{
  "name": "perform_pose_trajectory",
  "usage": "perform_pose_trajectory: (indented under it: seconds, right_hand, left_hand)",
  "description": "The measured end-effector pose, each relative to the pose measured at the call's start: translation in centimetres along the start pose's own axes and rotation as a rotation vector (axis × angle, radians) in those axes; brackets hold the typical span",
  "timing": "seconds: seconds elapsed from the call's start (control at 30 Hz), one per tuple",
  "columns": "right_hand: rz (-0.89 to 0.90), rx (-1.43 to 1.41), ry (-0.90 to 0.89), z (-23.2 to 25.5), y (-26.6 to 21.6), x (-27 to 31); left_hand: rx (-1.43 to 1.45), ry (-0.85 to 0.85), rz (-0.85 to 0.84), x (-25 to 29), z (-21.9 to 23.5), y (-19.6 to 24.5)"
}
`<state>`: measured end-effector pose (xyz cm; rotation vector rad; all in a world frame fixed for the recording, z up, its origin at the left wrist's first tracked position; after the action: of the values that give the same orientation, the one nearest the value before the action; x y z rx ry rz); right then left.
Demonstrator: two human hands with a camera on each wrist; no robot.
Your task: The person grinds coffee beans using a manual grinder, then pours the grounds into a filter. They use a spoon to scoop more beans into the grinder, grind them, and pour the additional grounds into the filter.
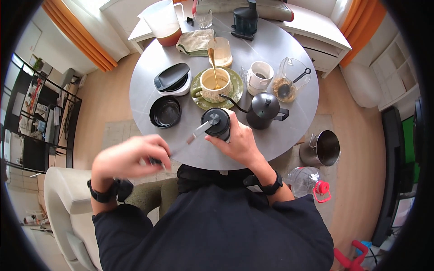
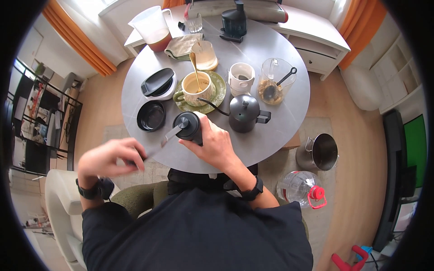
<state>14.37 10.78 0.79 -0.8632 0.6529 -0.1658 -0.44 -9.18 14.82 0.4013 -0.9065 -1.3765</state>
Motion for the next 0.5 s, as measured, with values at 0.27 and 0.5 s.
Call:
perform_pose_trajectory:
  seconds: [0.27, 0.5]
  right_hand:
    - [-0.020, -0.026, 0.019, -0.4, 0.6, 0.3]
    - [-0.064, 0.005, -0.012, -0.4, 0.5, 0.2]
  left_hand:
    - [0.158, 0.406, 0.123, -8.8, 6.4, -5.9]
    - [-0.147, 0.314, -0.108, -19.9, 5.2, 0.4]
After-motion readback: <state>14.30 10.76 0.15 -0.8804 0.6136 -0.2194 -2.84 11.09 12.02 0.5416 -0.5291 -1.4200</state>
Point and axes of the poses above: each hand's wrist, its own x-axis away from the middle knuckle, its own z-axis out of the back of the hand, y = z × x, the point moved 1 cm from there along -x, towards the middle knuckle, and after that the axes turned 2 degrees about -x, right-handed, at the moved point
